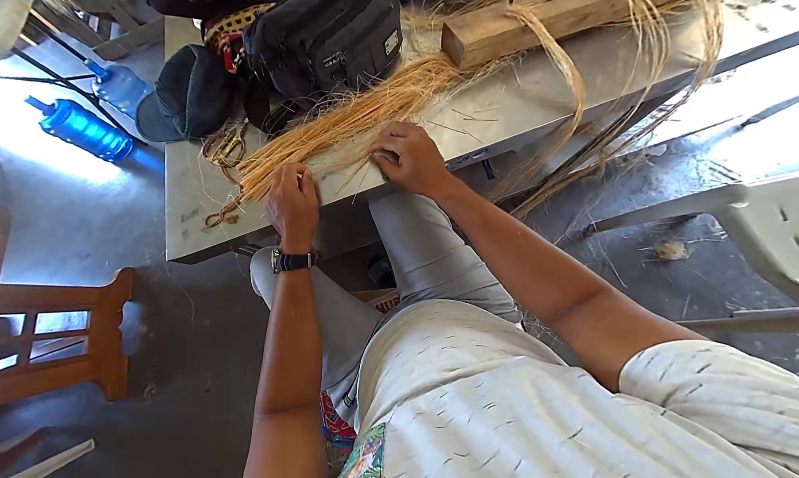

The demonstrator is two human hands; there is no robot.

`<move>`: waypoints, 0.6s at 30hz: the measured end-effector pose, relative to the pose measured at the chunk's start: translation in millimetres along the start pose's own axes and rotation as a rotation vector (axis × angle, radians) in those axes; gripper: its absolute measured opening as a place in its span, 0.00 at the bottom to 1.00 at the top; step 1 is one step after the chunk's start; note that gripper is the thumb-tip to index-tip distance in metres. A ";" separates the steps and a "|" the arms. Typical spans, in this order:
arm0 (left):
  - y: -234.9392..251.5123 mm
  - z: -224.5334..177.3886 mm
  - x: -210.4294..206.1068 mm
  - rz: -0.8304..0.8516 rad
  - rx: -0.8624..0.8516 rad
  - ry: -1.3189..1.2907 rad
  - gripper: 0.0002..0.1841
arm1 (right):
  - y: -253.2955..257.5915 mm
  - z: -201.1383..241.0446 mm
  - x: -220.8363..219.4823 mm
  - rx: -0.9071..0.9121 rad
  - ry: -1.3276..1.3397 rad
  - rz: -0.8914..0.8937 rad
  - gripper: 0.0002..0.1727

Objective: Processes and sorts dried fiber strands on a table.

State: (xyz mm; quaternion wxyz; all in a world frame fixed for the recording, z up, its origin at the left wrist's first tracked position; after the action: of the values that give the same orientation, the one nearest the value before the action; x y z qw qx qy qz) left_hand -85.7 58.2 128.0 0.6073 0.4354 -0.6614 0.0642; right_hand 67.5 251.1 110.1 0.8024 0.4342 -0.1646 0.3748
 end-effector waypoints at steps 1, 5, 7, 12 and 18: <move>-2.0 1.3 1.0 -0.042 -0.006 -0.040 0.15 | 0.2 -0.1 -0.4 -0.005 -0.001 0.014 0.15; -39.3 -1.5 12.5 -0.139 -0.117 -0.178 0.17 | 1.1 1.7 -1.2 -0.021 -0.020 0.035 0.14; -67.6 -13.3 15.4 -0.178 -0.139 -0.161 0.18 | 0.5 2.5 -1.2 -0.018 -0.035 0.031 0.14; -112.4 -41.5 20.8 -0.294 -0.122 -0.222 0.17 | 0.0 2.5 -2.3 -0.011 -0.039 0.026 0.14; -93.3 -45.0 -11.5 0.030 -0.061 -0.123 0.19 | 1.7 0.8 -2.9 0.002 -0.055 0.020 0.14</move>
State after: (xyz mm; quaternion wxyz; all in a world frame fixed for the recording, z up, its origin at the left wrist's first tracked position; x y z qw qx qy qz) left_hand 7.6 34.4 88.2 0.5775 0.4100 -0.7055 0.0264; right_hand 64.3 249.7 109.8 0.7934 0.4435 -0.1907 0.3707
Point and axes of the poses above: each hand's wrist, its own y-axis towards the middle knuckle, its own x-axis out of the back of the hand, z = x × y, the point moved 4 cm from there along y, towards the middle knuckle, and after that the axes turned 13 degrees about y, right-handed, at the moved point
